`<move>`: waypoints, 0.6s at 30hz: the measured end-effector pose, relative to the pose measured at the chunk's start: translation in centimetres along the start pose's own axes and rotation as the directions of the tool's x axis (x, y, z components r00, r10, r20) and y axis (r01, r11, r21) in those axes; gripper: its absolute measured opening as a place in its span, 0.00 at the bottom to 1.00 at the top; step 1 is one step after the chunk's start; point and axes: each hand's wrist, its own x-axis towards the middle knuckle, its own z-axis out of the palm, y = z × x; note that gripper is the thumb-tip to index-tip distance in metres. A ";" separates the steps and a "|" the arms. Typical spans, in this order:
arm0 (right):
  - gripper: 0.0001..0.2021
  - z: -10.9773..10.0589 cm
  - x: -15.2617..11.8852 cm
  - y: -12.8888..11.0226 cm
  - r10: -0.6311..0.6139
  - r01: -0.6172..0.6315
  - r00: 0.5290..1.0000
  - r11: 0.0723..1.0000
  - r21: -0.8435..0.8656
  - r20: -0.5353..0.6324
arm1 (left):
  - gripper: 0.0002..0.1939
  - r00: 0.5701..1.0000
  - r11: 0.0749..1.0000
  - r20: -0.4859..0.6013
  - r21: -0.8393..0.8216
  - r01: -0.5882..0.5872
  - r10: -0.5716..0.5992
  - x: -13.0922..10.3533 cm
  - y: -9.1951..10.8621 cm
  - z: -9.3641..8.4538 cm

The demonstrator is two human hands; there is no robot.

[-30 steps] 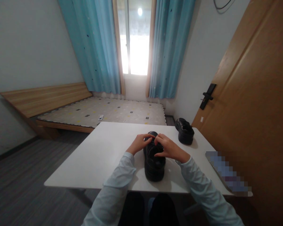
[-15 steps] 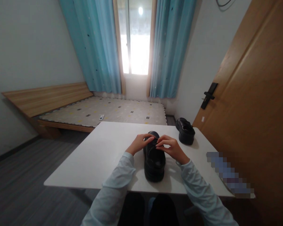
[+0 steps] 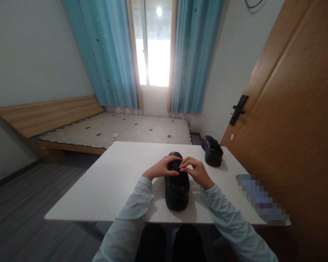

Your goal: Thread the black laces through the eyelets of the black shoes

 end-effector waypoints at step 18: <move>0.10 -0.7 0.1 0.3 0.192 -0.163 0.978 0.949 0.268 -0.084 | 0.26 0.999 0.999 -0.016 -0.029 0.034 -0.034 -0.1 0.3 0.0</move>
